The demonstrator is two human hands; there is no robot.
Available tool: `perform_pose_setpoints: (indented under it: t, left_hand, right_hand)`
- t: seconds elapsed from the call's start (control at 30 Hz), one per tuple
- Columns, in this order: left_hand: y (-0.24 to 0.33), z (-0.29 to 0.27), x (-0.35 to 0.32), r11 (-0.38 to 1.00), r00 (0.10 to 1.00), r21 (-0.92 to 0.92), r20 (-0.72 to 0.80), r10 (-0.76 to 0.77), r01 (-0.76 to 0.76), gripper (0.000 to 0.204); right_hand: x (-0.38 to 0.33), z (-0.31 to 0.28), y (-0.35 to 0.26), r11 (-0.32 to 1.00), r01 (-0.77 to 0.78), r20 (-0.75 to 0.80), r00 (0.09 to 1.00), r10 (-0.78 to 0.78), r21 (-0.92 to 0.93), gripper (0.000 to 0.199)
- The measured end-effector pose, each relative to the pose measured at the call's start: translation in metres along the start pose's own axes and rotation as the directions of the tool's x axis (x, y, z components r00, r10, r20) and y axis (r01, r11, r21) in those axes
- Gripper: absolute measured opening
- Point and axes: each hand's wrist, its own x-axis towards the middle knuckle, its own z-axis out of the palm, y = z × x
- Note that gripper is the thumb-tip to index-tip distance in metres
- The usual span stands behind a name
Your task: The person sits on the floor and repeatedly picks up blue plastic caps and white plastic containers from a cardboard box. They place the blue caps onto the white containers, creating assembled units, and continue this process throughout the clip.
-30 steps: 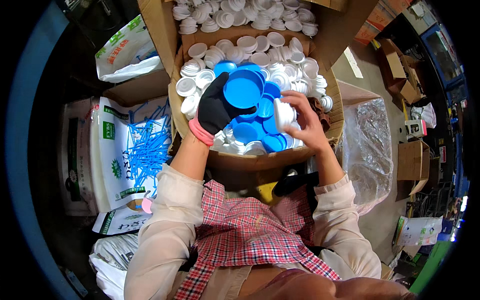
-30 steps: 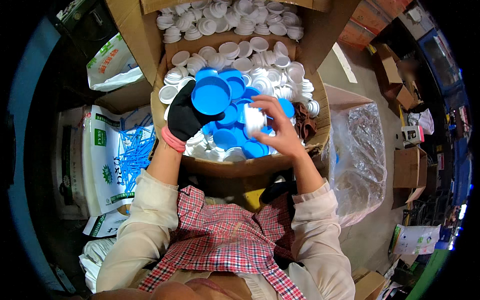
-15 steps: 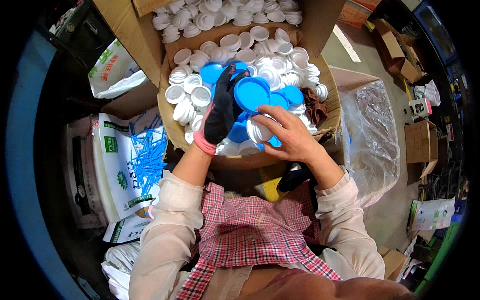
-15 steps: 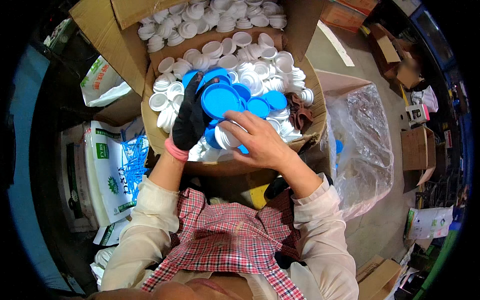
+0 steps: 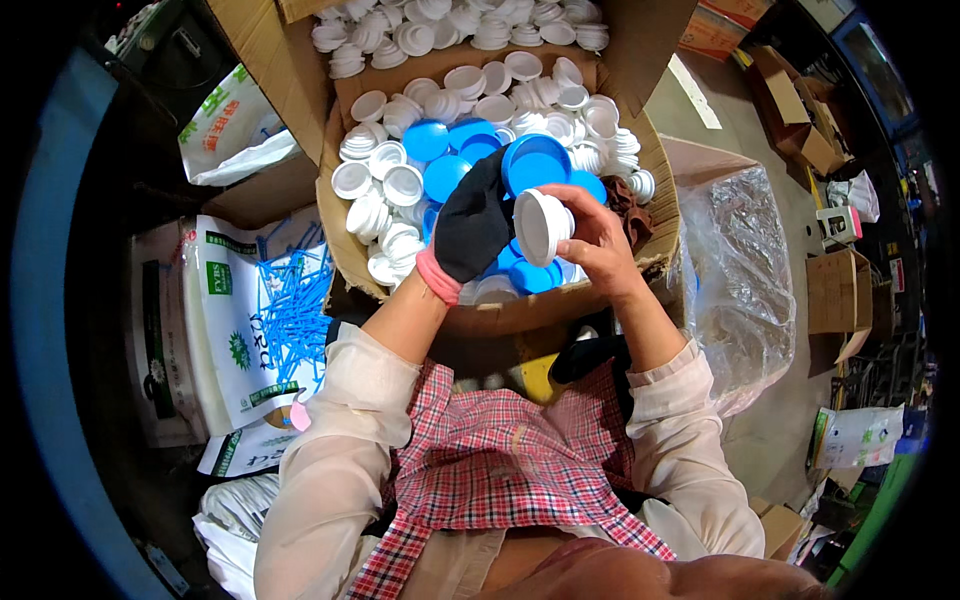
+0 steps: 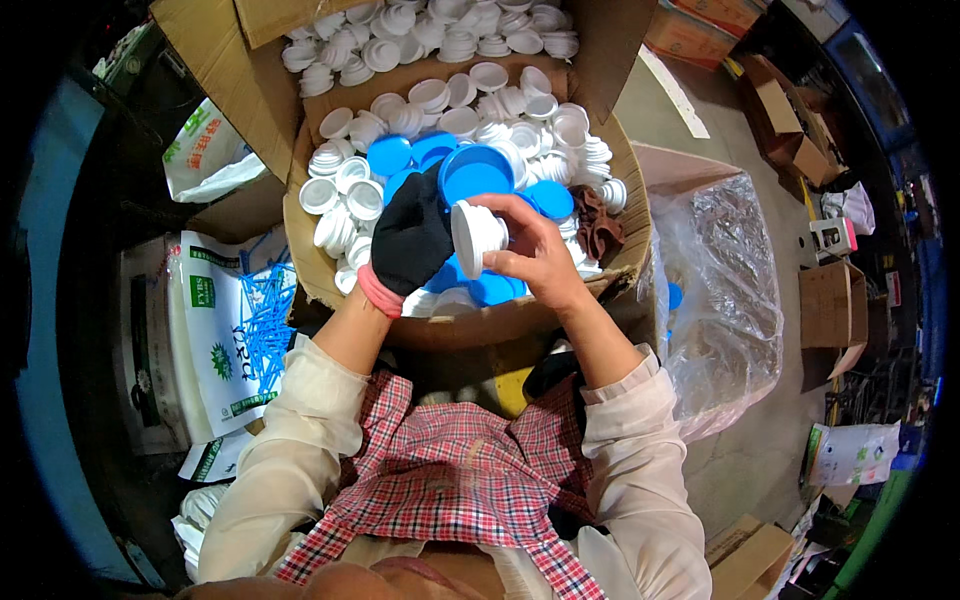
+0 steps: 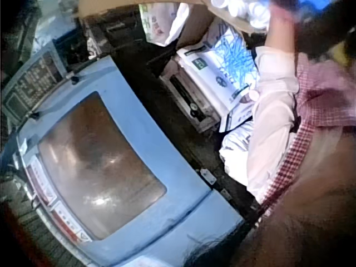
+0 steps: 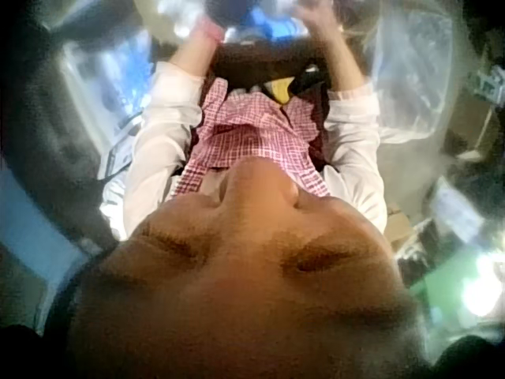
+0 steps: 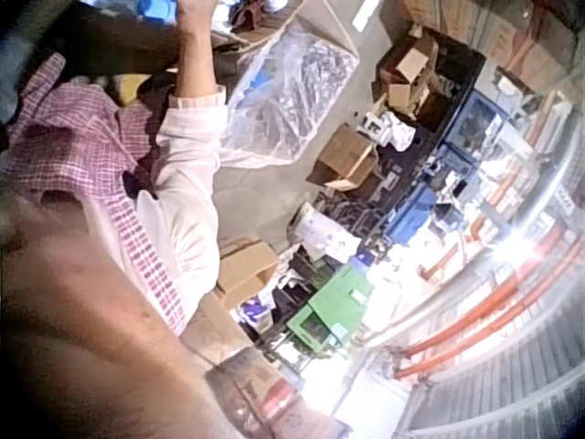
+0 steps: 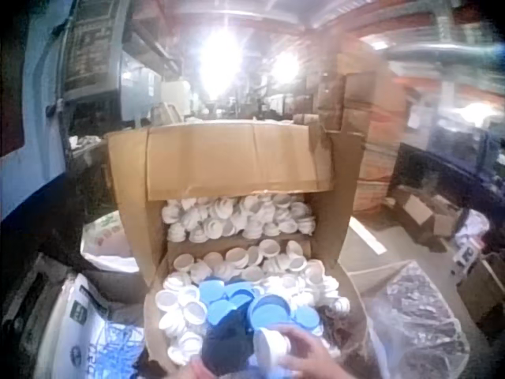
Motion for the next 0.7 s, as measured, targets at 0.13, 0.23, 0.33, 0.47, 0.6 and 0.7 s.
perform_pose_setpoints:
  t: [0.13, 0.23, 0.33, 0.47, 0.6, 0.7]
  left_hand:
    - [0.023, 0.015, -0.001, 0.902, 0.982, 0.390, 0.062, 0.176, -0.187, 0.075]
    - [0.022, 0.018, -0.002, 0.981, 0.996, -0.184, 0.066, -0.054, 0.065, 0.073]
    - [0.027, 0.007, 0.003, 0.905, 0.975, -0.364, 0.114, -0.191, 0.220, 0.059]
    - [0.030, 0.007, -0.001, 0.127, 0.873, -0.905, 0.344, -0.346, 0.407, 0.064]
    - [0.024, 0.003, -0.006, 0.177, 0.865, -0.887, 0.343, -0.367, 0.427, 0.063]
    - [0.022, 0.006, -0.005, 0.271, 0.862, -0.873, 0.265, -0.432, 0.405, 0.058]
  right_hand:
    - [0.000, 0.000, 0.008, 0.994, -0.069, 0.053, 0.996, 0.065, 0.089, 0.062]
    - [0.004, 0.011, 0.003, 0.999, 0.010, 0.108, 0.994, -0.006, -0.036, 0.064]
    - [-0.002, 0.018, -0.021, 0.920, 0.270, 0.042, 0.962, -0.269, -0.283, 0.064]
    - [0.000, 0.022, -0.028, 0.527, 0.367, 0.132, 0.893, -0.430, -0.767, 0.065]
    - [0.002, 0.026, -0.027, 0.395, 0.355, 0.205, 0.905, -0.374, -0.847, 0.064]
    - [0.002, 0.024, -0.023, 0.365, 0.371, 0.242, 0.904, -0.353, -0.854, 0.067]
